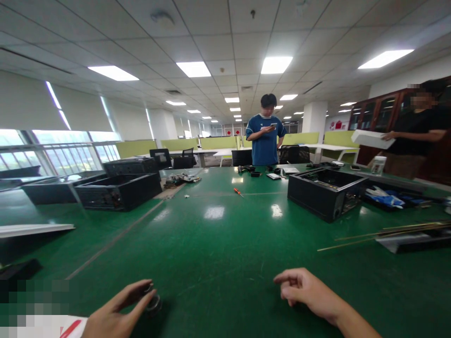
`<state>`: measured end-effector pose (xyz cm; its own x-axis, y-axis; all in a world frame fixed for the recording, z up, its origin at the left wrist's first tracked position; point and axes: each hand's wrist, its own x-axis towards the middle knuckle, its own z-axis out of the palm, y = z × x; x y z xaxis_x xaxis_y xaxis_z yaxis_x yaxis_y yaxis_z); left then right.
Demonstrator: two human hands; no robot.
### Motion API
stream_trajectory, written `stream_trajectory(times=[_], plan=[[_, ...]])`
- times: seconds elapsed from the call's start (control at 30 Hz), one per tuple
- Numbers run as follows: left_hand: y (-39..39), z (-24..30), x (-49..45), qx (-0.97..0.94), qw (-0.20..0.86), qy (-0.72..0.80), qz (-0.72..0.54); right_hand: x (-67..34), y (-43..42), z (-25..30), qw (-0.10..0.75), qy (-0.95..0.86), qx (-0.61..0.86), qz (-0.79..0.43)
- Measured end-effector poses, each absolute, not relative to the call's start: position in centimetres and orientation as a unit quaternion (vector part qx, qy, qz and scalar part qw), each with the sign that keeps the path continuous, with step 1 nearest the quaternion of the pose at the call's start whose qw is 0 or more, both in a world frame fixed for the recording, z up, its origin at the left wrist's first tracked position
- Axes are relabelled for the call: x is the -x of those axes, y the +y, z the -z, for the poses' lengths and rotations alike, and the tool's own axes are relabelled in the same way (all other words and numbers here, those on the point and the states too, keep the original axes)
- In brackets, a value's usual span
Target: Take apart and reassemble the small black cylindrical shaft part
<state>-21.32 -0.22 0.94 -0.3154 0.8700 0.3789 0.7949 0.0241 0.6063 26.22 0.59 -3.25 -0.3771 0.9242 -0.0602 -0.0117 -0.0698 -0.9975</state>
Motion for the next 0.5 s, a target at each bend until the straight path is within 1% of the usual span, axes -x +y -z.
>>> stream_trajectory(times=[0.1, 0.17, 0.5], plan=[[0.0, -0.7, 21.4, -0.586, 0.148, 0.720, -0.342, -26.2, 0.6, 3.3, 0.381, -0.562, 0.403, -0.613], [0.2, -0.4, 21.6, -0.581, 0.192, 0.707, -0.353, -26.2, 0.6, 3.4, 0.380, -0.563, 0.402, -0.615], [0.7, 1.7, 22.7, -0.534, 0.316, 0.651, -0.437, -26.4, 0.7, 3.6, 0.369, -0.573, 0.411, -0.606]])
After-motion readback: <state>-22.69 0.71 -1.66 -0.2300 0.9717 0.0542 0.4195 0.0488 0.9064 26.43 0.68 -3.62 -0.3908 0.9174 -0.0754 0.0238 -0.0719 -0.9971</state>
